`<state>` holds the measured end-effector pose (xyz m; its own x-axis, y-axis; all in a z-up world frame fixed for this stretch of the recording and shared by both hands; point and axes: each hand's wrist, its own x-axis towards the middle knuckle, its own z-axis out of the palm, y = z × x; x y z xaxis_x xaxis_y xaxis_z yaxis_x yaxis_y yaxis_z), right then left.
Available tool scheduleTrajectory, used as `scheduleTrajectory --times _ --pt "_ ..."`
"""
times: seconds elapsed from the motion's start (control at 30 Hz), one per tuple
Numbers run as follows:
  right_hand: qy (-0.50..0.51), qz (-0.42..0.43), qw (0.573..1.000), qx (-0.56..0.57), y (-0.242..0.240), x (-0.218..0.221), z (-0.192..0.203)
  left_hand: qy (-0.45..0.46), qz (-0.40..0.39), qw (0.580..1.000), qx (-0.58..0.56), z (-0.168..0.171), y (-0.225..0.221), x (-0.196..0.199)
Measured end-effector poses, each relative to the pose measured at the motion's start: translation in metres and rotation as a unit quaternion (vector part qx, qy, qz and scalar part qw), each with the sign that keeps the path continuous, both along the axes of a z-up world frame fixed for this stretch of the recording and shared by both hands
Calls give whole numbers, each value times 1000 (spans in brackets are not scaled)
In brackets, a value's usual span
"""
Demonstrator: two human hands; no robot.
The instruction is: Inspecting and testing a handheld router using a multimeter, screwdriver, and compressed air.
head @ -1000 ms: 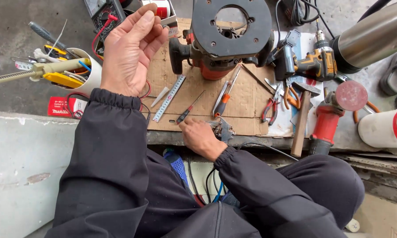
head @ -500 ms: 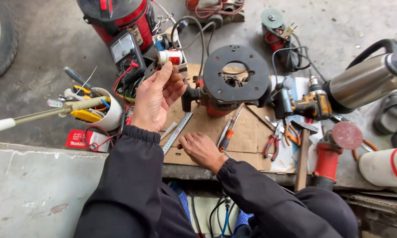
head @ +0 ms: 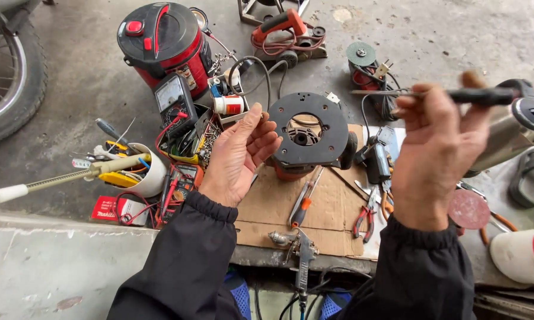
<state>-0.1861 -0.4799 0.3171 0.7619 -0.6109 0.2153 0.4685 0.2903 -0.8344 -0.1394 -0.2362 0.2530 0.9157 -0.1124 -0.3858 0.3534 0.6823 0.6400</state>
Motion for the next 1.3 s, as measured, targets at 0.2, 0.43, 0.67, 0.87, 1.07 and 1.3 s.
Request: scheduleTrajectory --times 0.2,0.43,0.67,0.87,1.07,1.3 --pt "10 25 993 -117 26 3 -34 33 2 999 17 -26 -18 7" --pt "29 77 985 -151 58 -7 -37 57 -48 997 -3 -26 -38 -16" --pt "54 82 981 -170 66 -5 -45 74 -50 996 -30 -23 -29 -19" --pt "30 106 978 -176 68 -6 -58 75 -49 994 -54 -27 -21 -16" --pt "43 90 981 -168 74 -6 -48 64 -52 994 -66 -27 -16 -12" --pt "35 97 983 -150 71 -7 -50 65 -50 995 -64 -28 -19 -11"
